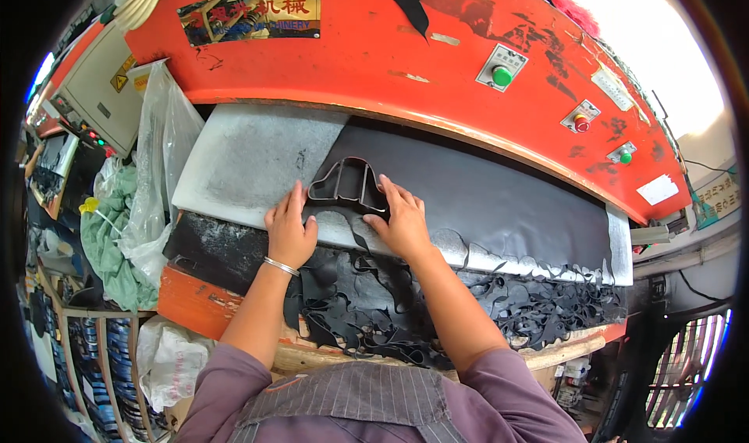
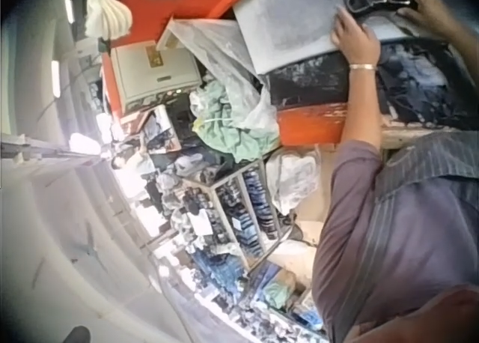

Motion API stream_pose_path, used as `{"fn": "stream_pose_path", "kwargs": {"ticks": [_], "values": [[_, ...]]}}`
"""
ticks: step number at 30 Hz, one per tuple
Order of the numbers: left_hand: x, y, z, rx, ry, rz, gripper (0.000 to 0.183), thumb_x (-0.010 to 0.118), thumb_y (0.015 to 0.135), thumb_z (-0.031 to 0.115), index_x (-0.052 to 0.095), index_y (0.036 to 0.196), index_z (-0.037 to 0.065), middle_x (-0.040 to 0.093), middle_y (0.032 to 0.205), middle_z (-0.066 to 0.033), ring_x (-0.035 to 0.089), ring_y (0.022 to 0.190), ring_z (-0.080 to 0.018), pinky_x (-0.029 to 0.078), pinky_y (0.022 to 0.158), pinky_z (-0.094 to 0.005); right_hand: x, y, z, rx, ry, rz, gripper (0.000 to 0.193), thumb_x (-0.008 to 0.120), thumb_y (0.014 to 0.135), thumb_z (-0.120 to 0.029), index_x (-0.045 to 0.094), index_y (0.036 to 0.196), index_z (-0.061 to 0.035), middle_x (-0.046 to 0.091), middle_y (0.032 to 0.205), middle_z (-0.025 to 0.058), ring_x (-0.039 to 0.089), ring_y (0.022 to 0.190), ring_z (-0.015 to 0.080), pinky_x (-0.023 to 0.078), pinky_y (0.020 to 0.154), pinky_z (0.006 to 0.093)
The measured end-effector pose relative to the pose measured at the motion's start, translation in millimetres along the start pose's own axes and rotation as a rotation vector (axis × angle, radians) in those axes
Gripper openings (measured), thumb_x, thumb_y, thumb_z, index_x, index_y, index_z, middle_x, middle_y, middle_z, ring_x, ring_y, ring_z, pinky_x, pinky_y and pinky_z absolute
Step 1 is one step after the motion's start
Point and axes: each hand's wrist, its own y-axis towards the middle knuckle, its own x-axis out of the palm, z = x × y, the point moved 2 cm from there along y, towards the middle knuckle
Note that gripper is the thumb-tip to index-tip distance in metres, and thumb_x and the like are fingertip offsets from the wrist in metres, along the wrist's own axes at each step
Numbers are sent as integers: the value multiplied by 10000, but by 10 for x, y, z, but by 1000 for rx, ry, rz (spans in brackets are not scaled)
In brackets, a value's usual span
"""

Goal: Using a hydraulic clicker press to cut leather shoe components with metal dies.

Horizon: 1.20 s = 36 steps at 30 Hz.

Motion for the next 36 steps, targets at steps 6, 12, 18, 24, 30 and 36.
{"fn": "stream_pose_path", "kwargs": {"ticks": [6,12,18,24,30,36], "values": [[69,-26,-68,-6,-119,20,699,593,788,114,317,1411,-43,604,1259,-151,510,1225,-263,270,1042,-417,-54,-9,128,-73,-25,-59,625,721,795,-290,497,1329,-53,555,1296,167,513,1193,312,342,1027,425],[72,-23,-43,19,-101,61,698,584,788,113,308,1404,-67,617,1245,-168,545,1195,-277,283,1043,-412,-52,2,130,-141,-2,-11,630,733,756,-263,522,1301,-28,597,1236,165,557,1132,299,364,1011,404],[17,-29,28,99,10,118,715,599,787,126,301,1409,-59,621,1228,-185,542,1186,-293,299,1039,-420,-118,-33,91,-165,-64,34,685,729,742,-293,480,1322,-29,581,1248,189,547,1167,305,365,1020,415],[-307,-85,302,-36,-71,360,585,648,780,101,446,1314,-27,534,1253,-234,507,1144,-391,393,992,-447,-1066,-597,189,-170,110,278,788,812,698,-309,466,1344,-18,516,1324,224,476,1246,402,380,1042,476],[49,274,1927,171,-501,-193,225,622,852,227,679,987,57,686,928,-161,666,845,-316,525,756,-388,-2901,-1008,1605,202,170,1227,540,567,954,-259,418,1356,69,449,1400,189,412,1301,264,295,1092,375],[-267,660,3269,531,-510,-116,276,605,873,274,660,707,60,618,625,-141,633,607,-336,496,570,-408,-4261,-1218,2629,517,-151,1439,839,323,975,-553,187,1428,140,158,1497,351,77,1433,429,73,1169,476]]}}
